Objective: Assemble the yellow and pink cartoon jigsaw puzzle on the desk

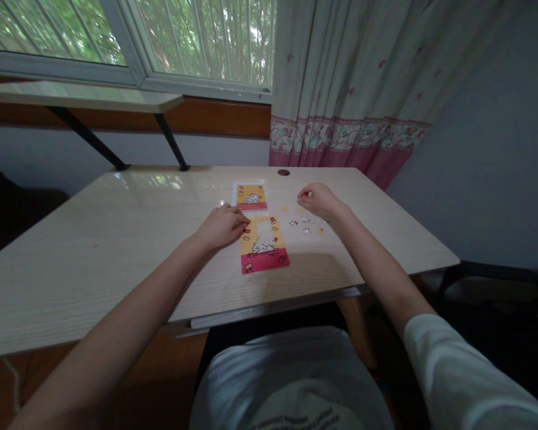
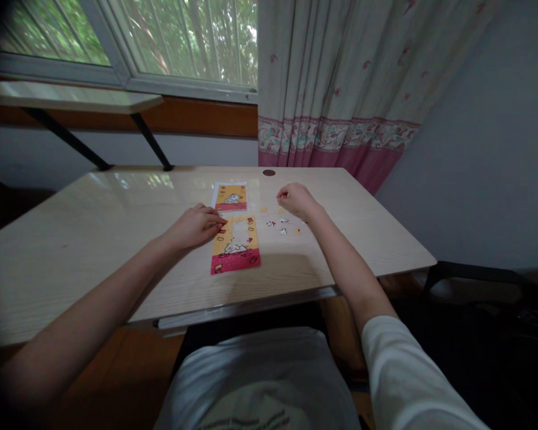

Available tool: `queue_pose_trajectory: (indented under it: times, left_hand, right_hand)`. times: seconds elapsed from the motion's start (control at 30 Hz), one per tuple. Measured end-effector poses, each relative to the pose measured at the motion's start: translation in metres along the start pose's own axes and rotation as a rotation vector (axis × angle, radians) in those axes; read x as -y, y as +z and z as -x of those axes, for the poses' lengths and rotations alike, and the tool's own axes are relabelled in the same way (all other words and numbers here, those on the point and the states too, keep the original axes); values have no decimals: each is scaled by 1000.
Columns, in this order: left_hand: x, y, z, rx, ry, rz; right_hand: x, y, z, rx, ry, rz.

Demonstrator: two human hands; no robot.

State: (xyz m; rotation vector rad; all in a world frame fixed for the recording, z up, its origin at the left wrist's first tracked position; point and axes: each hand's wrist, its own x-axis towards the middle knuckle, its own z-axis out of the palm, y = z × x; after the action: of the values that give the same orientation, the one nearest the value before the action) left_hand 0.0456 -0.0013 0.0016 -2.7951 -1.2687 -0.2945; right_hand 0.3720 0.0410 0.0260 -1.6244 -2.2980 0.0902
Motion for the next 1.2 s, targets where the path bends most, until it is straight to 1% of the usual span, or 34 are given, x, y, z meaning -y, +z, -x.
queue_pose_trajectory:
  times: [0.07,0.17,0.27,0.43,0.57,0.83,1.03,1.13,1.2]
  left_hand:
    - [1,0,0,-7,7,5]
    - [1,1,0,-5,6,18]
    - [1,2,0,-7,9,18]
    - [2,5,-1,-13,16,24]
    - [4,7,-1,-5,15,23]
    - [1,3,-1,20,12,9]
    - [1,3,0,13,13,15]
    - [0,3,0,7,6,27]
    - [-1,2,0,14,4,25]
  right_hand:
    - [-16,-11,2,12,54,39]
    - [-36,-24,7,88,142,93]
    - [-42,-27,13,173,196,82]
    - [-26,-18,13,259,122,-40]
    - [-12,-11,10,299,67,-53]
    - [-5,-4,10,314,36,-7]
    - [-8,4,9,295,-34,43]
    - [-6,3,10,264,-53,22]
    - [1,2,12,249,-61,-39]
